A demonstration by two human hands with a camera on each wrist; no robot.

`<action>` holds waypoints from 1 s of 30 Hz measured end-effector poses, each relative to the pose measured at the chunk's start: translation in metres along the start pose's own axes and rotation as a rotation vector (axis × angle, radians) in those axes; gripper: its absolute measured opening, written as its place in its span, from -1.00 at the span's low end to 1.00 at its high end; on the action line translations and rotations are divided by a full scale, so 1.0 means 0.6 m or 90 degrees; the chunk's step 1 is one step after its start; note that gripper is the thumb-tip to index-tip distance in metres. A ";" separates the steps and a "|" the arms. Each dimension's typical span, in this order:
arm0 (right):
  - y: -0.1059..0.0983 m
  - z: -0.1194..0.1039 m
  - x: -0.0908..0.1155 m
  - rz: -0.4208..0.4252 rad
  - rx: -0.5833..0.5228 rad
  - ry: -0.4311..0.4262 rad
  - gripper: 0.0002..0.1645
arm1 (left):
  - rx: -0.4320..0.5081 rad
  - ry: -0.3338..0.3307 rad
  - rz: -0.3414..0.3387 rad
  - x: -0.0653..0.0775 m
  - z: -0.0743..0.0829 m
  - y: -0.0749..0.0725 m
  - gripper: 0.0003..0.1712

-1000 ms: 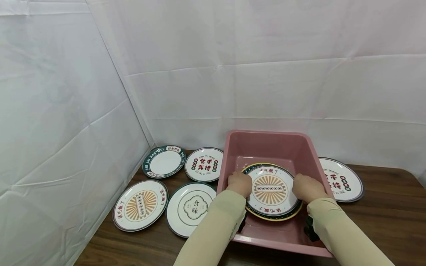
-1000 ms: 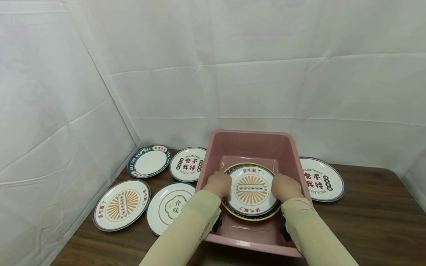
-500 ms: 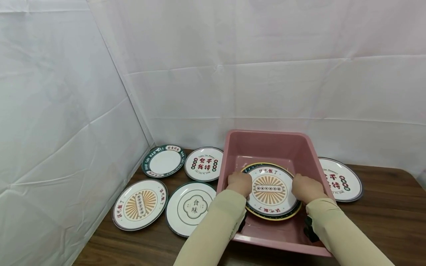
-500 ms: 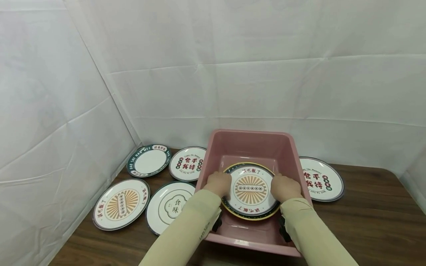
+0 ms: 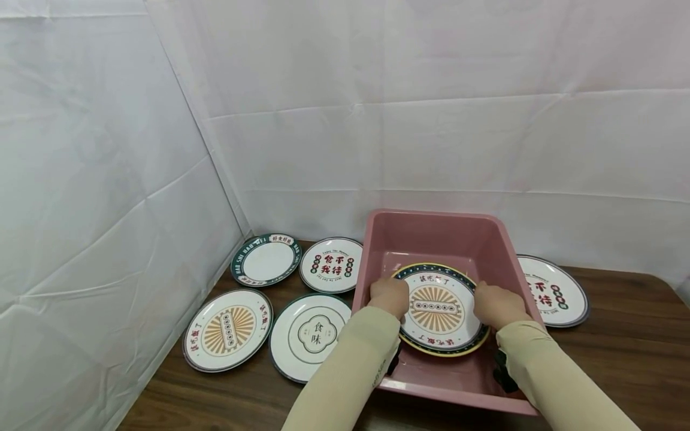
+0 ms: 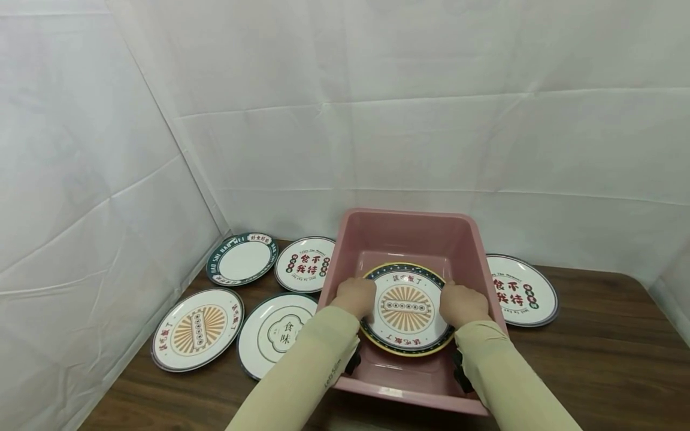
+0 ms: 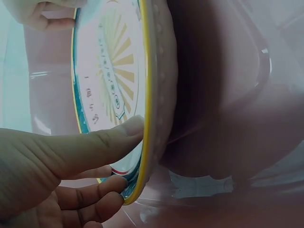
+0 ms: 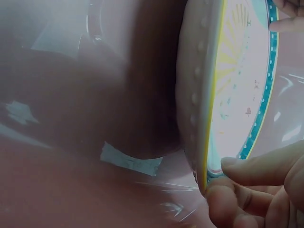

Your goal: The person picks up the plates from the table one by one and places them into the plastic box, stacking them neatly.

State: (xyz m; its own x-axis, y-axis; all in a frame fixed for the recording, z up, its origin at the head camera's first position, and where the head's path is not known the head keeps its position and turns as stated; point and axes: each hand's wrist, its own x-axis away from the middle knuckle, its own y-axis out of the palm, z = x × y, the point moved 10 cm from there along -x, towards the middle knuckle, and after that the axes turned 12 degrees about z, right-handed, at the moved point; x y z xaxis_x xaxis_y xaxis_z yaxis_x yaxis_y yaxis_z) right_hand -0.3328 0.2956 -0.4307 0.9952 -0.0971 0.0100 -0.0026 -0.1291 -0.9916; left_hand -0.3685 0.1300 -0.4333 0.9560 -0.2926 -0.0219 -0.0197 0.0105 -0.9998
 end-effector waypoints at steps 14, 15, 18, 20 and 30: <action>-0.013 0.005 0.003 0.008 -0.053 0.018 -0.84 | 0.021 -0.046 0.021 -0.006 -0.004 -0.009 -0.12; -0.015 0.006 0.003 0.009 -0.056 0.022 -0.85 | 0.040 -0.054 0.019 -0.006 -0.005 -0.009 -0.09; -0.021 0.006 0.002 0.013 -0.056 0.027 -0.87 | 0.096 -0.077 0.006 -0.006 -0.006 -0.007 -0.08; -0.024 0.007 0.002 0.014 -0.053 0.028 -0.87 | 0.122 -0.086 0.003 -0.007 -0.006 -0.008 -0.10; -0.024 0.006 0.001 0.001 -0.056 0.025 -0.84 | 0.164 -0.083 -0.007 -0.008 0.002 -0.012 -0.14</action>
State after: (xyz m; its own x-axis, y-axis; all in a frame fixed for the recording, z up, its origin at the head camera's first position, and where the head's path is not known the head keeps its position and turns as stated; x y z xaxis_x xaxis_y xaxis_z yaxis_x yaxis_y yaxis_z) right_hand -0.3317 0.3010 -0.4169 0.9907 -0.1353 0.0151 -0.0146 -0.2153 -0.9764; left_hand -0.3726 0.1326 -0.4259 0.9855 -0.1694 0.0056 0.0495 0.2562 -0.9654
